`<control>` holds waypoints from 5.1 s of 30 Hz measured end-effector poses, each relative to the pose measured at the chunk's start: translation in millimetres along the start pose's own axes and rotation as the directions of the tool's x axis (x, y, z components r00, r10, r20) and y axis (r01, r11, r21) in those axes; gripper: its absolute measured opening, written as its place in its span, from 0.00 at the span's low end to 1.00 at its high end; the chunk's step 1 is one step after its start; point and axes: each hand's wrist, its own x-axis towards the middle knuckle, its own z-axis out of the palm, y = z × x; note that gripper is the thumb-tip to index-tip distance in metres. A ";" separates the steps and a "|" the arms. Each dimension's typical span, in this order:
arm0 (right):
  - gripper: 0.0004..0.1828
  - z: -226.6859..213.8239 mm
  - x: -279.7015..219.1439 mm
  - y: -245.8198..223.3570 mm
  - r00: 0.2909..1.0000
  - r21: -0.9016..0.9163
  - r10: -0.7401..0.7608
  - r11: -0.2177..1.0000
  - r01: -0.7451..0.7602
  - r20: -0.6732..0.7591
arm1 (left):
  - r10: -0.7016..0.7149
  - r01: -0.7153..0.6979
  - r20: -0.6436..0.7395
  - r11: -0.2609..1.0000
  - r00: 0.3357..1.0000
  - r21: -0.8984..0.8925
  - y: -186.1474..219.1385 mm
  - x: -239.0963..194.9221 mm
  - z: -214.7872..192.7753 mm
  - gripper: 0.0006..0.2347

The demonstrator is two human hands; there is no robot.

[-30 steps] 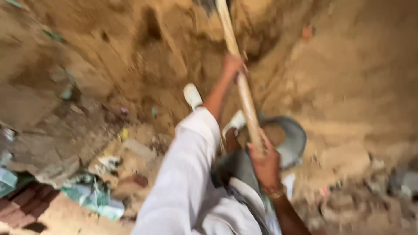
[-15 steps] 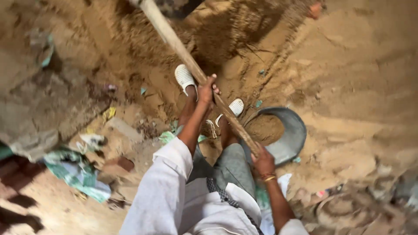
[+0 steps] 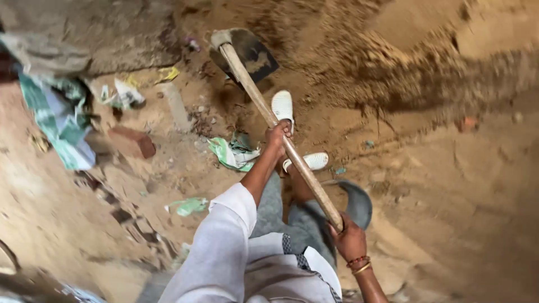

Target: The person carries a large metal basin filled with sand across a construction area, sets it on the ground, and then uses a long-handled hoe to dig sand from a sandy bank, working the blade into the face and pulling loose sand toward the basin.

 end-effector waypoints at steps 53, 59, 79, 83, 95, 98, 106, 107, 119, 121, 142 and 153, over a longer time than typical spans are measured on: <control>0.19 -14.2 265.9 -53.1 0.561 0.111 0.222 0.860 -0.498 0.798 | -0.331 0.320 0.073 0.937 0.941 0.138 -12.7 -61.8 107.9 0.08; 0.19 -7.5 313.3 -2.6 0.541 0.003 0.124 0.974 -0.228 0.832 | -0.380 0.384 0.150 0.923 0.913 0.004 -55.6 -20.2 117.4 0.12; 0.06 -535.4 171.7 306.7 0.980 -0.924 -0.199 0.379 0.054 -0.024 | -0.293 0.520 0.465 0.697 0.836 -0.495 -142.1 -211.6 498.2 0.19; 0.08 -434.1 146.7 286.3 0.993 -0.702 -0.116 0.710 0.057 -0.036 | -0.340 0.426 0.262 0.784 0.903 -0.451 -117.8 -178.6 433.2 0.16; 0.38 -217.7 -14.3 314.8 0.894 -0.131 0.183 0.981 -0.140 0.410 | -0.241 0.215 -0.046 0.925 0.969 -0.314 -138.9 31.4 142.7 0.09; 0.37 -192.4 6.2 229.8 0.836 -0.208 0.358 0.932 -0.295 0.417 | -0.235 0.202 -0.083 0.935 0.968 -0.293 -98.0 51.9 113.4 0.05; 0.42 -72.1 114.6 -126.6 0.875 0.110 -0.122 0.991 0.080 0.468 | 0.071 -0.102 -0.218 0.986 0.973 -0.135 123.0 0.9 72.1 0.14; 0.42 -47.7 136.1 -140.9 0.874 0.105 -0.127 0.991 0.088 0.470 | 0.073 -0.106 -0.219 0.984 0.973 -0.143 140.0 3.7 68.4 0.14; 0.29 45.0 242.8 -100.2 0.899 -0.075 -0.139 0.980 0.186 0.416 | 0.384 -0.234 -0.245 0.847 0.890 0.477 78.7 8.3 80.7 0.25; 0.29 32.3 225.0 -59.0 0.905 -0.057 -0.267 0.952 0.302 0.331 | 0.286 -0.192 -0.268 0.925 0.920 0.328 38.8 -15.2 89.2 0.21; 0.27 -132.9 84.7 78.9 0.826 -0.207 0.264 0.961 -0.183 0.497 | -0.226 0.320 -0.266 0.858 0.937 0.402 -160.8 -177.2 176.3 0.32; 0.22 -82.7 136.5 47.1 0.550 0.085 0.410 0.741 -0.666 0.728 | -0.303 0.310 0.153 0.950 0.941 -0.026 -257.8 -56.5 103.3 0.16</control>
